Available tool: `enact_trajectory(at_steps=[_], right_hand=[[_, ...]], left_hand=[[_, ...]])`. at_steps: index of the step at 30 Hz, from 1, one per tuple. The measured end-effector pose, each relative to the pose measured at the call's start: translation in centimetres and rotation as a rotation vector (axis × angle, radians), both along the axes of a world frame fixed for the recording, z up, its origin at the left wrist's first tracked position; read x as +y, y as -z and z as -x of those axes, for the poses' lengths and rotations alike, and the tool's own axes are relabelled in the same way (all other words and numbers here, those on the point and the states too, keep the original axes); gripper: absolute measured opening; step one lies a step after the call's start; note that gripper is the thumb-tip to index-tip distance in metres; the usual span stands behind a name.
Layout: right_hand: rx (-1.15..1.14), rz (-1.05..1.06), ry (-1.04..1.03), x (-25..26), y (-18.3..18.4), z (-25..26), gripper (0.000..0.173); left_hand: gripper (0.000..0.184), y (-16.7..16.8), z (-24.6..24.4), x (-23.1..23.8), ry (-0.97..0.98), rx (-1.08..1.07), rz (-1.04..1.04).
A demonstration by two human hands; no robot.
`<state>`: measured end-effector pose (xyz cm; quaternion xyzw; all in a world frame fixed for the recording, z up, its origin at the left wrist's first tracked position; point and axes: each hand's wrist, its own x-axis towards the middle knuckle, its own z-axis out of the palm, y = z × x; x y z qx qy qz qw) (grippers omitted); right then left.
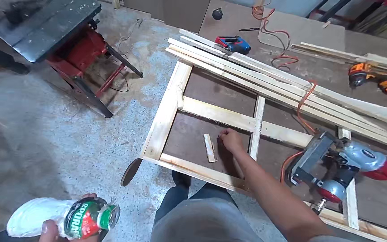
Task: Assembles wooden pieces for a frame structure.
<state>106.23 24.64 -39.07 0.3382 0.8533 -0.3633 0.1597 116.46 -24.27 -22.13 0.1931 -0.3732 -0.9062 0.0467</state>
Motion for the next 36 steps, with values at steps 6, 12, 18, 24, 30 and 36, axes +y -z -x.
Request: enact_trajectory(at_steps=[6, 12, 18, 24, 30, 36], right_hand=[[0.299, -0.08, -0.209, -10.8, -4.0, 13.6, 0.049], [0.038, -0.276, -0.229, -16.6, -2.8, 22.3, 0.047], [0.193, 0.722, 0.067, -11.7, -4.8, 14.7, 0.058], [0.501, 1.383, -0.256, -12.3, -17.3, 1.9, 0.053], [0.763, 1.542, -0.365, -10.7, -25.7, -4.6, 0.048], [0.945, 1.374, -0.327, -6.5, -28.5, -7.4, 0.04]], left_hand=[[0.033, -0.9, 1.9, -1.7, -0.033, 0.012, -0.055], [0.035, -2.5, 2.5, -3.4, -0.014, 0.159, -0.047], [0.038, -6.8, 6.2, -2.5, 0.044, 0.29, 0.359], [0.051, -14.2, 9.6, 6.9, -0.035, 0.576, 0.509], [0.051, -18.0, 8.2, 14.5, 0.189, 0.914, 0.431], [0.049, -19.6, 5.4, 19.1, 0.158, 1.032, 0.598]])
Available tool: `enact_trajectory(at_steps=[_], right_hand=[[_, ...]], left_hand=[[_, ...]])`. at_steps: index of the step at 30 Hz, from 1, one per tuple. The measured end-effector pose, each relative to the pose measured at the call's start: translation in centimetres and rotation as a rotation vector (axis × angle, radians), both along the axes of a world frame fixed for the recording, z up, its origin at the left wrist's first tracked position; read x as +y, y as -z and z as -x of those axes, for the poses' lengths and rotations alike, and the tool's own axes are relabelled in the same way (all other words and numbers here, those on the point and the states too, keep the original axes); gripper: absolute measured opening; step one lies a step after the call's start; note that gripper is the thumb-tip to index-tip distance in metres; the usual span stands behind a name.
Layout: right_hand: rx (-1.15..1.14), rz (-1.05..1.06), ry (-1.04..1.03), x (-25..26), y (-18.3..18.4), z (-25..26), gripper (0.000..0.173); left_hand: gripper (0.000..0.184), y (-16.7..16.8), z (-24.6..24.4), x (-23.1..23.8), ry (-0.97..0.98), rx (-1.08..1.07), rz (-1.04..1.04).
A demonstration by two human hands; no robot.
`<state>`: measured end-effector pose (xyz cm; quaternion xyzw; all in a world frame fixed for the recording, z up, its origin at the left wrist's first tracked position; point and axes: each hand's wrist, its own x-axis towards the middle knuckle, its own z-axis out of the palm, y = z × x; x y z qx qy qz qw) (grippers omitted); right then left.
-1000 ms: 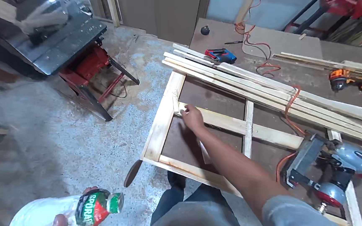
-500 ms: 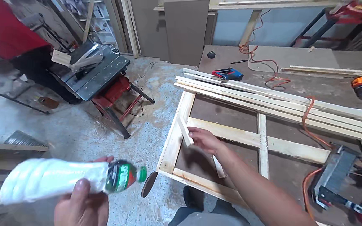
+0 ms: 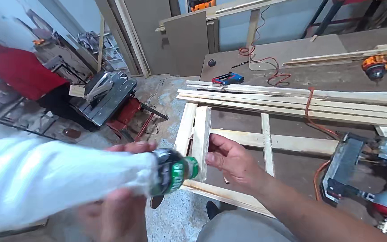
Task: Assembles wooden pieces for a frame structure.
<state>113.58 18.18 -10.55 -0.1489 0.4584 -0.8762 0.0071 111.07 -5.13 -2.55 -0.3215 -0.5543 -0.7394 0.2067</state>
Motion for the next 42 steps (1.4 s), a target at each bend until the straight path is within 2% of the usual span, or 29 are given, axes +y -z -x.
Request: enact_trajectory(at_steps=[2, 5, 8, 10, 15, 18, 23, 30, 35, 42], right_hand=[[-0.021, 0.033, 0.016, 1.2, -0.2, -0.3, 0.041], [-0.006, 0.051, 0.002, 2.2, -0.6, -1.3, 0.04], [0.014, 0.081, -0.03, 3.0, -0.9, -1.6, 0.038], [0.002, 0.099, -0.06, 3.2, -1.1, -2.1, 0.038], [0.031, 0.08, -0.116, 3.8, -1.4, -2.9, 0.037], [0.037, 0.071, -0.143, 4.0, -1.4, -3.5, 0.036], [0.083, 0.079, -0.194, 4.3, -1.2, -4.0, 0.033], [0.09, 0.108, -0.288, 4.2, -1.1, -4.9, 0.033], [0.111, 0.139, -0.386, 4.1, -0.8, -5.3, 0.039], [0.168, 0.157, -0.423, 4.4, -0.4, -6.3, 0.04]], left_hand=[[0.051, -0.8, -0.8, 0.5, -0.018, 0.016, -0.014], [0.048, -1.3, -1.9, 2.4, -0.025, 0.047, 0.093], [0.05, -2.5, -2.2, 2.3, 0.013, 0.046, 0.039], [0.049, -3.0, -2.6, 3.2, -0.031, 0.093, 0.086], [0.048, -3.8, -3.1, 3.9, -0.048, 0.166, 0.085], [0.043, -4.0, -3.7, 5.5, -0.063, 0.184, 0.162], [0.044, -5.6, -3.2, 5.5, -0.097, 0.214, 0.143], [0.044, -6.0, -2.4, 6.7, -0.093, 0.27, 0.152], [0.046, -7.3, -1.9, 6.6, -0.146, 0.292, 0.127], [0.047, -7.1, -2.1, 6.9, -0.145, 0.293, 0.12]])
